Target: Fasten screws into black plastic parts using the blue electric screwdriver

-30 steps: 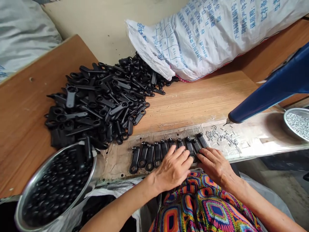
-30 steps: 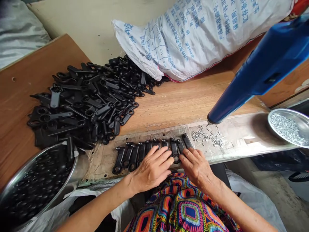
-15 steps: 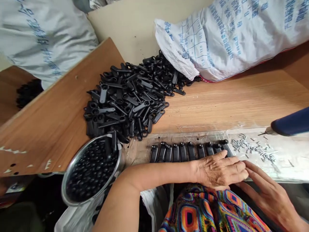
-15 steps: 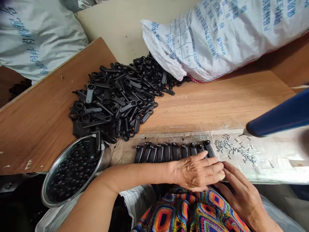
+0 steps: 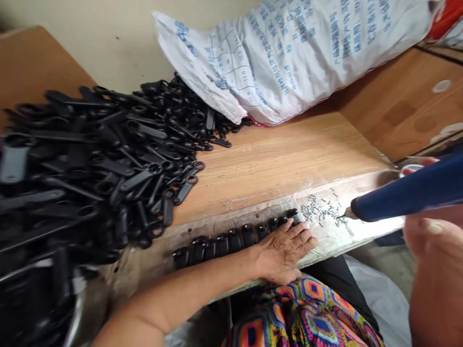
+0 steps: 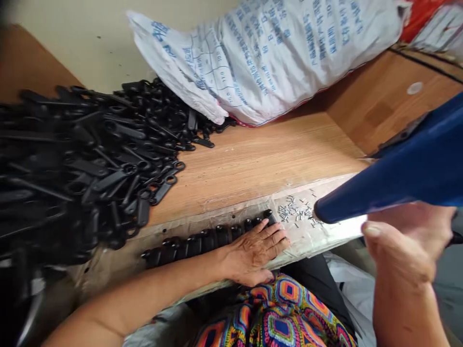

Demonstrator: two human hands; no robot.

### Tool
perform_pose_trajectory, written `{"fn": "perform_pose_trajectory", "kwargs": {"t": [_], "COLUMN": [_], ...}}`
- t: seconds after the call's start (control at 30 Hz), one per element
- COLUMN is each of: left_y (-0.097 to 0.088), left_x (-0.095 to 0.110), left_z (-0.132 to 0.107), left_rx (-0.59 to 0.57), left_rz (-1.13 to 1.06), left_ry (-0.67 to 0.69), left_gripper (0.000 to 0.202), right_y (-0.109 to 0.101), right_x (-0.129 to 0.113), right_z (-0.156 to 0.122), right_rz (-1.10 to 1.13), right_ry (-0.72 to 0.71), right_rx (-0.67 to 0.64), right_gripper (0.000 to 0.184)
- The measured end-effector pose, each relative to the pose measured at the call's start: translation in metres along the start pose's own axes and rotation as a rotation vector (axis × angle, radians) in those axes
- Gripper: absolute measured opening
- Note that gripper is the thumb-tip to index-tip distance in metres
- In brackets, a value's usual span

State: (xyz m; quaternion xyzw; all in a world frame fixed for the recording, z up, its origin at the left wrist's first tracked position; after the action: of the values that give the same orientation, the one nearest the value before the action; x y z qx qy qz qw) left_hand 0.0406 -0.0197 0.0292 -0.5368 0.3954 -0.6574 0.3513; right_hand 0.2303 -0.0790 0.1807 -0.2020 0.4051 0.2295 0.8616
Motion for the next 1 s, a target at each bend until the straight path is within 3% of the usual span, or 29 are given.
{"fn": "perform_pose_trajectory", "kwargs": {"t": [0.1,0.2,0.33,0.47,0.57,0.67,1.0], "left_y": [0.004,0.006,0.005,0.0,-0.003,-0.006,-0.008], "left_x": [-0.001,-0.001,0.0,0.001,0.0,0.001,0.003], "left_z": [0.0,0.0,0.0,0.0,0.0,0.001,0.002], "left_rx": [0.028,0.033,0.009,0.005,0.015,0.021,0.004], "left_rz": [-0.071,-0.097,-0.12,-0.14,-0.143,-0.144,-0.178], "left_ry": [0.014,0.006,-0.011,-0.036,-0.05,-0.059,-0.039], "left_gripper": [0.071,0.074,0.072,0.074,0.074,0.073,0.063], "right_y": [0.043,0.067,0.087,0.111,0.115,0.114,0.113], "right_x": [-0.013,-0.011,-0.011,-0.018,-0.015,-0.009,-0.005], "right_z": [0.013,0.014,0.014,0.002,-0.007,-0.012,-0.014], "right_rz": [0.214,0.366,0.399,0.521,0.601,0.615,0.629], "right_ry": [0.074,0.156,0.133,0.001,-0.051,-0.012,-0.021], "right_rx": [-0.249,-0.426,-0.413,-0.428,-0.374,-0.328,-0.337], "right_gripper": [0.08,0.088,0.088,0.081,0.08,0.082,0.076]}}
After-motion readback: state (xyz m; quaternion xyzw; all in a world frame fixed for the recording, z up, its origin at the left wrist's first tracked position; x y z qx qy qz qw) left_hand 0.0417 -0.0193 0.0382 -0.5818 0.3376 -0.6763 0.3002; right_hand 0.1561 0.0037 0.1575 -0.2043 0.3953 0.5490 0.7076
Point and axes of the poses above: each hand's wrist, its own z-axis towards the middle knuckle, its own y-axis out of the palm, x = y × z, the point moved 8 cm from there along z, towards the middle knuckle, and after that the axes turned 7 degrees about -z, right-handed, at the moved point
